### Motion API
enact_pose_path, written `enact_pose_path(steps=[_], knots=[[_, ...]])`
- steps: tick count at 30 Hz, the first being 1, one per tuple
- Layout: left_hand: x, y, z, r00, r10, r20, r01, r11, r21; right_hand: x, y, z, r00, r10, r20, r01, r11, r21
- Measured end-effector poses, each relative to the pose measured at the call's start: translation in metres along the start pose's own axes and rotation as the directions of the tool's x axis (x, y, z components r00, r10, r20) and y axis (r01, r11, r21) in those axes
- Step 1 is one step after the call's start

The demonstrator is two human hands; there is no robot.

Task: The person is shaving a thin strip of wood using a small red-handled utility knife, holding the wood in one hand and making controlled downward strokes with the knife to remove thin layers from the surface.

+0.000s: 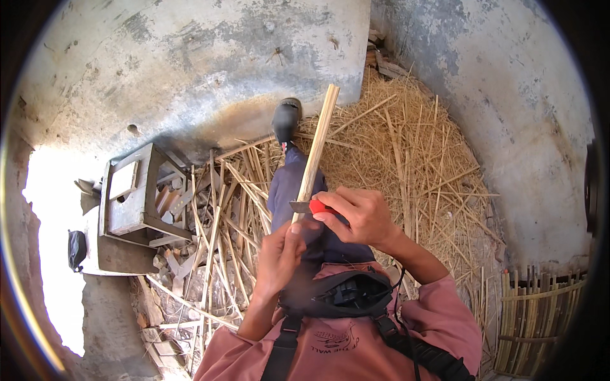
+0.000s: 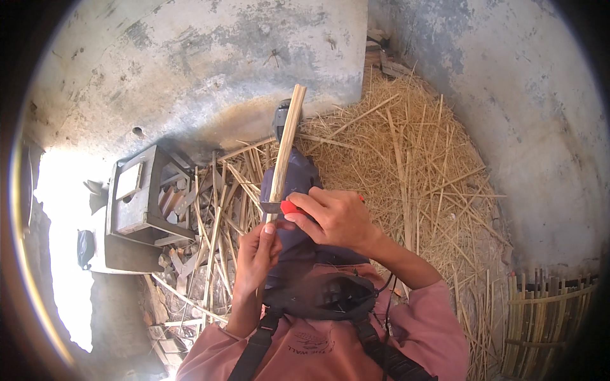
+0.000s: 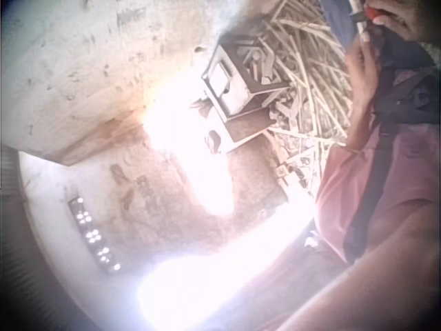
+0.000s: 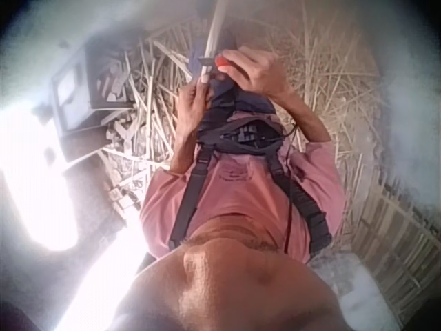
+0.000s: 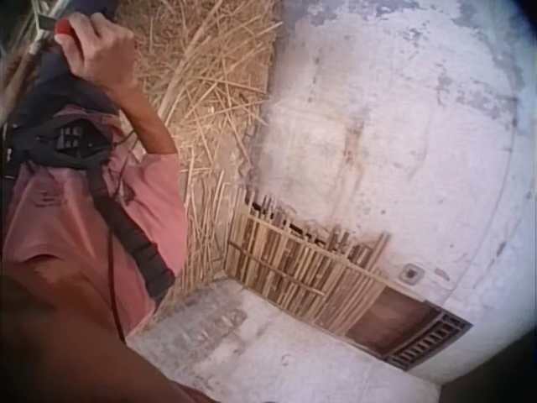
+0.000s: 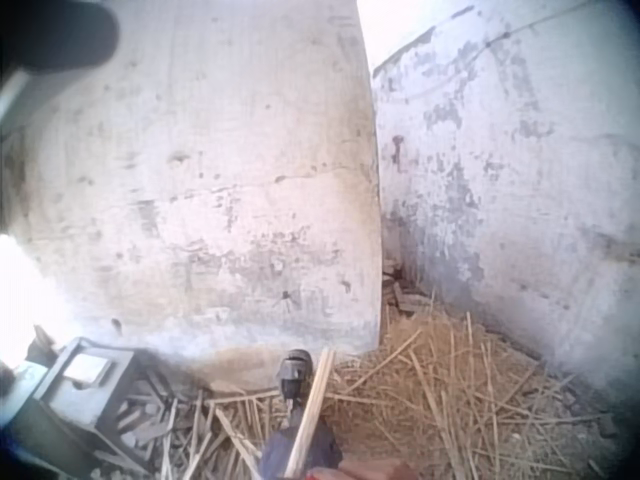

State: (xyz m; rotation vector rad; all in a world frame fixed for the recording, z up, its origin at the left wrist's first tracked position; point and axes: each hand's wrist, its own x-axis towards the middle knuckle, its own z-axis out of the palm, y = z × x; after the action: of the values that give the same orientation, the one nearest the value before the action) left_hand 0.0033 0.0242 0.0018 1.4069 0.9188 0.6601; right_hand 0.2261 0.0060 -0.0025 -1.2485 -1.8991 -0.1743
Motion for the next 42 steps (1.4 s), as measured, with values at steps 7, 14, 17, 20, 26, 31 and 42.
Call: enact_pose_path(steps=[7,14,17,20,26,31,42], knots=[[-0.001,-0.005,0.002,0.992,0.129,-0.002,-0.127,0.985,0.119,0.005,-0.001,-0.007,0.999,-0.011,-0.033,0.009,0.997,-0.077],[-0.02,-0.026,-0.011,0.999,0.036,-0.001,-0.036,0.996,0.076,0.019,0.086,-0.044,0.853,0.443,-0.276,-0.469,0.882,-0.034],[-0.018,-0.022,-0.009,0.999,0.004,-0.033,-0.004,1.0,-0.002,0.014,0.062,-0.034,0.891,0.431,-0.145,-0.41,0.899,0.156],[-0.009,-0.018,-0.004,0.998,0.052,-0.019,-0.051,0.997,0.059,0.006,0.038,-0.013,0.967,0.221,-0.128,-0.202,0.968,0.149],[-0.003,-0.008,0.0,0.998,0.065,-0.019,-0.062,0.989,0.134,0.002,0.006,-0.003,0.999,0.043,-0.024,-0.042,0.998,0.054],[-0.004,-0.001,0.002,0.992,0.112,-0.06,-0.102,0.982,0.162,0.002,0.001,-0.009,0.999,0.039,-0.019,-0.039,0.999,0.016],[-0.006,-0.005,0.005,0.984,0.146,-0.099,-0.134,0.983,0.123,0.002,-0.002,-0.016,0.996,0.055,-0.072,-0.058,0.998,-0.029]])
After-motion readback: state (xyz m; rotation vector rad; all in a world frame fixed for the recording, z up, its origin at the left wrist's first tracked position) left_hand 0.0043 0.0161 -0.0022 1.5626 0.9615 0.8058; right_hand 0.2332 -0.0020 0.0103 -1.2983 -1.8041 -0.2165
